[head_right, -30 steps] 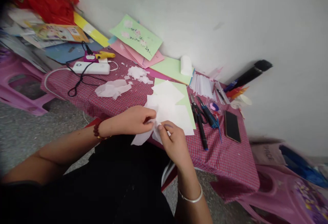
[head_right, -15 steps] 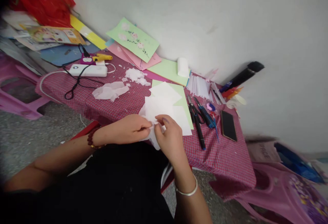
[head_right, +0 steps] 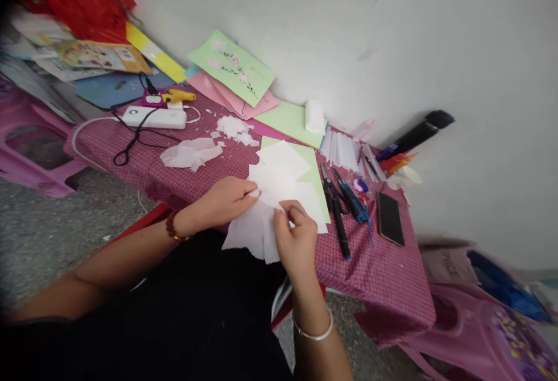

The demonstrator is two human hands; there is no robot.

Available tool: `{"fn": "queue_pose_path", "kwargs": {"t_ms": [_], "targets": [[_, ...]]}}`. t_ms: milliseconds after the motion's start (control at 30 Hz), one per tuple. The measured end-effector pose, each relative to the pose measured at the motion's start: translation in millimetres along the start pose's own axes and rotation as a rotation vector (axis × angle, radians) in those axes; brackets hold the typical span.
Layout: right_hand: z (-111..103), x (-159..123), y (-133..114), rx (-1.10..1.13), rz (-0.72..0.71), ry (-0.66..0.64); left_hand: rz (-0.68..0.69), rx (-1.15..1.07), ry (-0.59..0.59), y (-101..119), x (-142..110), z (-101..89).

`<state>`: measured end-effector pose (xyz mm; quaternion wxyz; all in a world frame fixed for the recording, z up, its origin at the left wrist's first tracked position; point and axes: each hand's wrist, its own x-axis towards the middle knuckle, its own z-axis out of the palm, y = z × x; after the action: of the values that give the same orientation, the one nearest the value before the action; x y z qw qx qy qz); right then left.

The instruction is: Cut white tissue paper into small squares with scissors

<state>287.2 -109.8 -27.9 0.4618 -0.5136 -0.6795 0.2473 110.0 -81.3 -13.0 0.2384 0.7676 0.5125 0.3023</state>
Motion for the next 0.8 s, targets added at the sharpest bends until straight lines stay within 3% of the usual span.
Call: {"fn": "queue_pose_path", "kwargs": {"t_ms": [100, 200, 333, 500, 600, 700, 800], "targets": [[4.6, -4.6, 18.1, 0.252, 0.174, 0.104, -0.093, -0.380, -0.062, -4.8, 0.9, -3.2], [5.9, -7.4, 33.6, 0.421, 0.308, 0.006, -0.139, -0.581, -0.092, -7.7, -2.8, -6.6], [-6.4, -2.3, 34.3, 0.481, 0.295, -0.204, -0.048, -0.378, -0.102, -7.4, -7.8, -10.2], [-12.2, 8.6, 20.3, 0.350, 0.219, -0.325, 0.105, -0.096, -0.190, -0.7, -12.5, -9.6], [-3.5, 10.1, 18.2, 0.308, 0.264, -0.272, 0.120, -0.047, -0.209, -1.4, -14.2, -8.1], [2.5, 8.1, 22.6, 0.323, 0.306, -0.140, 0.036, -0.035, -0.120, -8.7, -14.3, -8.7], [2.3, 5.5, 27.0, 0.308, 0.299, -0.133, -0.039, 0.036, -0.121, -14.5, -13.3, -10.8]]}}
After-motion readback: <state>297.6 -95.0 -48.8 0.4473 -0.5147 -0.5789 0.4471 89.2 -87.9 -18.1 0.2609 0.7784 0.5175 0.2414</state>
